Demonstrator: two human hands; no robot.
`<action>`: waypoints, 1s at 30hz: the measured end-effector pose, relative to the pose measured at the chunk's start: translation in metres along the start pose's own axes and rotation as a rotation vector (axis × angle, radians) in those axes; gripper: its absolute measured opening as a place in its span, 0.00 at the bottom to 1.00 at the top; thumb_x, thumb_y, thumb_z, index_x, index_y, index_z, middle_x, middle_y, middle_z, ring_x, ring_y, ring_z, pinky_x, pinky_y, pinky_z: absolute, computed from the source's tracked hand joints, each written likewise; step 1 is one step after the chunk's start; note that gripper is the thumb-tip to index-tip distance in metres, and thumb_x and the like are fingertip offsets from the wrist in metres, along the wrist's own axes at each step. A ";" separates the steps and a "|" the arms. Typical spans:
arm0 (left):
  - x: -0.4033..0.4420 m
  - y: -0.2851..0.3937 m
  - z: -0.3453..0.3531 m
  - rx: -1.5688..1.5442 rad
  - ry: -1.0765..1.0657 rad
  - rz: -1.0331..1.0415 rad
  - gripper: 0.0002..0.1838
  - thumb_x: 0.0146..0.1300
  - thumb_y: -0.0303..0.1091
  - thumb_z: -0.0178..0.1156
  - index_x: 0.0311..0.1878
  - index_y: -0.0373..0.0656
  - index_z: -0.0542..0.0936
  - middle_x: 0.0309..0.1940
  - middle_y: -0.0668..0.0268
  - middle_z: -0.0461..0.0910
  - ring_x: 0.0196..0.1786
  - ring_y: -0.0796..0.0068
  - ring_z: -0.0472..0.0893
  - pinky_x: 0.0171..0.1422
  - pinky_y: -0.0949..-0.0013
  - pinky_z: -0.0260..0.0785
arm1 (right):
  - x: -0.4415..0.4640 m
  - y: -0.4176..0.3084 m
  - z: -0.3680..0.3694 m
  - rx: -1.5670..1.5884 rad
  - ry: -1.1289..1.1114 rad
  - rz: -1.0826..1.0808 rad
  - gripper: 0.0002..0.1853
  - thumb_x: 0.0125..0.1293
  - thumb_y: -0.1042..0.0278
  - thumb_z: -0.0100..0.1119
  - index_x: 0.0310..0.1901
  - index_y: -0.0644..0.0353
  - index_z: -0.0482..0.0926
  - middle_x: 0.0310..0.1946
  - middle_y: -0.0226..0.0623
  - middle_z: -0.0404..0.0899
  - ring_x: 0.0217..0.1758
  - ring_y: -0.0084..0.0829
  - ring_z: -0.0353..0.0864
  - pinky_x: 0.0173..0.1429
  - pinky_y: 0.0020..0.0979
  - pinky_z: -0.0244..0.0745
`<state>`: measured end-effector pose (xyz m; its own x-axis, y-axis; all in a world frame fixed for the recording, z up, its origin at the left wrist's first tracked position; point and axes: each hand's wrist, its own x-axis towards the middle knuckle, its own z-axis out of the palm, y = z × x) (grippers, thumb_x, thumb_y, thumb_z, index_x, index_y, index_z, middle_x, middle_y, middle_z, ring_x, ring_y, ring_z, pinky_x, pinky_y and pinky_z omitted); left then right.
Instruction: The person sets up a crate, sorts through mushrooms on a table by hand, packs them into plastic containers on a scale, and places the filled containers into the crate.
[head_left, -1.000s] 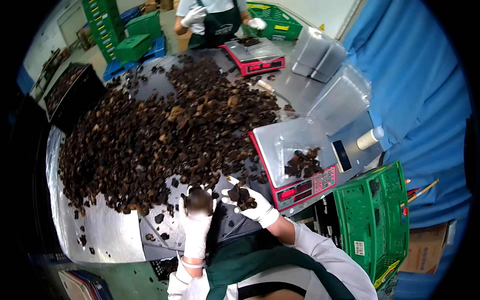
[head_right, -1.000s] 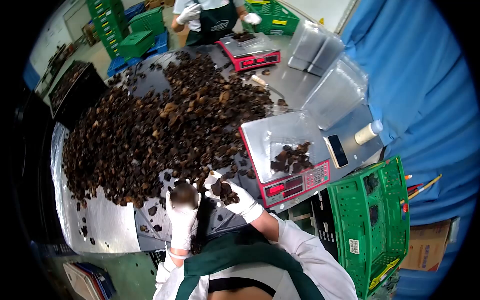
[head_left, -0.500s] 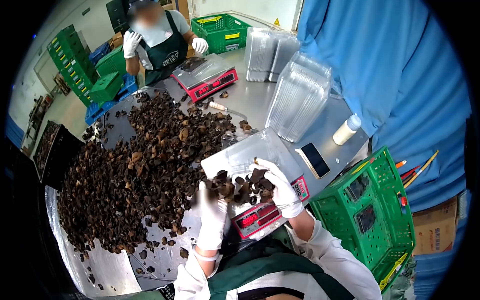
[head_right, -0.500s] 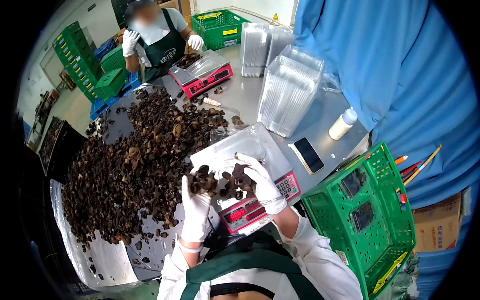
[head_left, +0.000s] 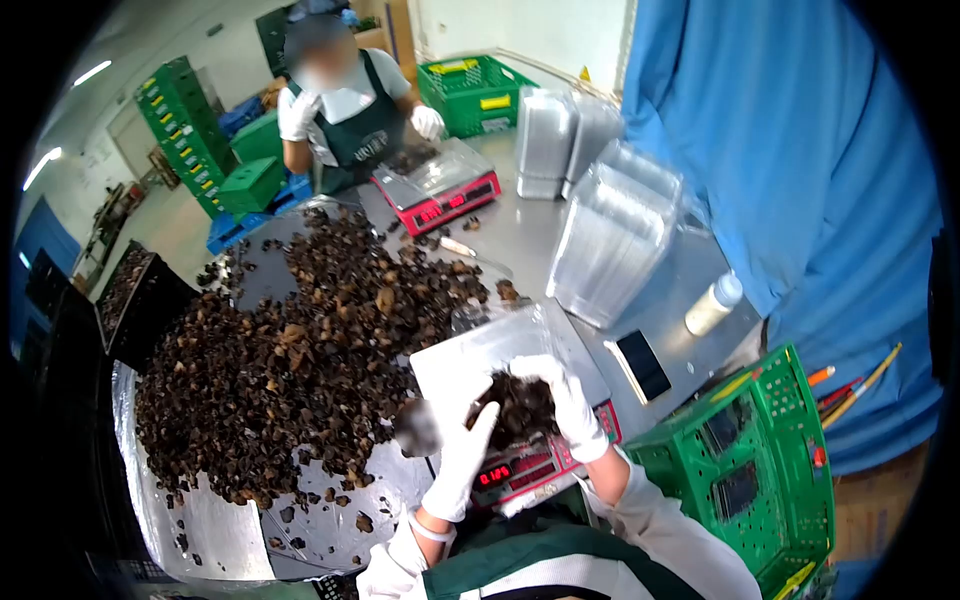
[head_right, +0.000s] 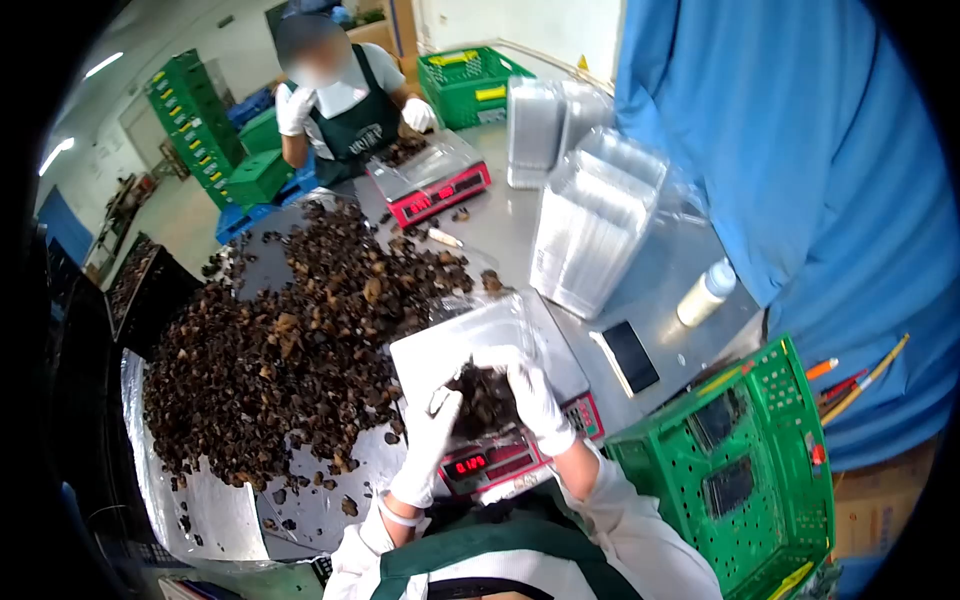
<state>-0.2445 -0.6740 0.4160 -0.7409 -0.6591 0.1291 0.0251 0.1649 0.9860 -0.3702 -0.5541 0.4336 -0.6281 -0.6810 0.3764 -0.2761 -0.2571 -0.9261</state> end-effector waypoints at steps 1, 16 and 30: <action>-0.004 0.020 0.001 -0.033 0.027 -0.063 0.22 0.58 0.26 0.62 0.58 0.40 0.77 0.52 0.61 0.79 0.56 0.72 0.76 0.62 0.69 0.66 | 0.004 -0.010 0.001 0.000 -0.069 -0.030 0.23 0.76 0.54 0.37 0.46 0.64 0.79 0.48 0.43 0.79 0.56 0.39 0.75 0.66 0.37 0.62; -0.063 0.008 -0.081 0.364 0.341 0.295 0.10 0.55 0.24 0.63 0.41 0.45 0.84 0.35 0.65 0.84 0.39 0.66 0.80 0.53 0.64 0.69 | -0.024 -0.042 0.075 0.142 -0.381 0.148 0.28 0.73 0.46 0.43 0.54 0.67 0.75 0.48 0.42 0.79 0.54 0.33 0.76 0.60 0.34 0.67; -0.324 -0.075 -0.332 1.310 0.674 -0.511 0.22 0.54 0.34 0.66 0.53 0.42 0.78 0.59 0.54 0.72 0.59 0.52 0.72 0.62 0.56 0.65 | -0.056 -0.023 0.178 -0.086 -0.722 0.440 0.15 0.64 0.74 0.58 0.52 0.66 0.77 0.40 0.37 0.80 0.43 0.24 0.79 0.49 0.25 0.74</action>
<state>0.2162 -0.7166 0.3352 -0.0521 -0.9791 0.1967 -0.9735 0.0937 0.2085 -0.1988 -0.6320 0.4293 -0.0808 -0.9847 -0.1542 -0.1880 0.1670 -0.9679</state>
